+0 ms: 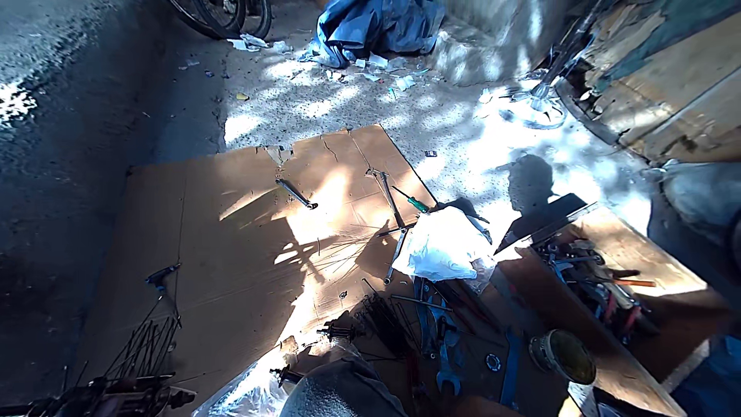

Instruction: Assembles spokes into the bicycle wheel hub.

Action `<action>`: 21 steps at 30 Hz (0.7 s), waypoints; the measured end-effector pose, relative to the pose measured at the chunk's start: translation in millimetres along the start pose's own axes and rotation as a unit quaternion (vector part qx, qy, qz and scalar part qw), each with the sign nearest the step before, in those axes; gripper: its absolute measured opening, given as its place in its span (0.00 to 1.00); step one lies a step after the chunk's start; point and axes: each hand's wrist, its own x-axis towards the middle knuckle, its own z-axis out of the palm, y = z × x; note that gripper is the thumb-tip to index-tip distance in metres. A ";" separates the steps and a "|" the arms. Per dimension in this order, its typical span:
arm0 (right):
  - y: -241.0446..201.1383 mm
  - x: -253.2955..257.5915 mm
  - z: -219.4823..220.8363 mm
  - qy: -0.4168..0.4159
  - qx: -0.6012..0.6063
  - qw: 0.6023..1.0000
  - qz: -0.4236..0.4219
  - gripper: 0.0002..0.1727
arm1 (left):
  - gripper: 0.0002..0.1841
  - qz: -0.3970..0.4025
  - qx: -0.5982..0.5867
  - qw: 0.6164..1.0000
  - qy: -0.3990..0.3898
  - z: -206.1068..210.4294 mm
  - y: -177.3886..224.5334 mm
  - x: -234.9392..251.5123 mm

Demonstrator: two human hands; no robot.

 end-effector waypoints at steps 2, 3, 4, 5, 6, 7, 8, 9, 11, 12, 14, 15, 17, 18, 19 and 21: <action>-0.6 0.6 -6.0 0.058 0.007 0.998 0.033 0.21 | 0.09 0.005 -0.001 1.000 0.003 5.7 4.1 -2.0; 0.2 9.4 -17.2 0.124 0.042 0.991 0.037 0.18 | 0.08 0.013 0.001 1.000 0.001 8.9 5.5 -2.3; -0.4 21.9 -31.8 0.191 0.083 0.977 0.043 0.19 | 0.08 0.023 0.002 1.000 -0.004 10.5 5.8 -1.9; -3.4 36.2 -47.5 0.252 0.129 0.958 0.055 0.21 | 0.09 0.036 0.008 0.999 -0.011 11.7 5.2 -0.8; -8.0 51.6 -60.2 0.304 0.162 0.936 0.070 0.27 | 0.11 0.046 0.015 0.999 -0.017 12.3 4.6 -0.3; -14.4 67.3 -69.2 0.346 0.173 0.918 0.087 0.38 | 0.12 0.053 0.027 0.998 -0.019 11.6 3.6 -0.5; -20.4 84.5 -75.3 0.373 0.160 0.908 0.108 0.53 | 0.13 0.058 0.039 0.997 -0.015 9.7 1.8 -0.8; -25.6 101.4 -79.3 0.386 0.138 0.903 0.127 0.66 | 0.13 0.062 0.047 0.997 -0.007 7.2 -0.4 -0.3; -34.9 123.2 -82.8 0.389 0.118 0.903 0.137 0.79 | 0.14 0.066 0.056 0.996 -0.004 2.6 -2.4 0.2; -37.3 129.3 -83.1 0.393 0.114 0.902 0.135 0.78 | 0.14 0.067 0.057 0.996 -0.006 0.4 -3.0 -0.3; -36.5 133.3 -81.4 0.414 0.127 0.891 0.134 0.70 | 0.13 0.067 0.058 0.996 -0.002 -2.5 -4.0 -2.3; -33.9 132.3 -81.6 0.439 0.143 0.877 0.133 0.62 | 0.13 0.065 0.056 0.996 -0.001 -2.6 -4.0 -2.5; -26.6 129.3 -83.0 0.485 0.165 0.850 0.126 0.47 | 0.13 0.051 0.053 0.997 0.017 3.3 -1.0 -5.9; -23.9 129.2 -83.7 0.494 0.165 0.844 0.125 0.43 | 0.14 0.047 0.051 0.997 0.029 6.2 -0.2 -7.7; -23.3 127.8 -84.9 0.497 0.167 0.842 0.126 0.40 | 0.15 0.045 0.051 0.997 0.044 9.5 -0.4 -7.9; -28.3 122.3 -88.6 0.496 0.183 0.838 0.135 0.34 | 0.17 0.046 0.050 0.996 0.059 15.6 -2.1 -5.3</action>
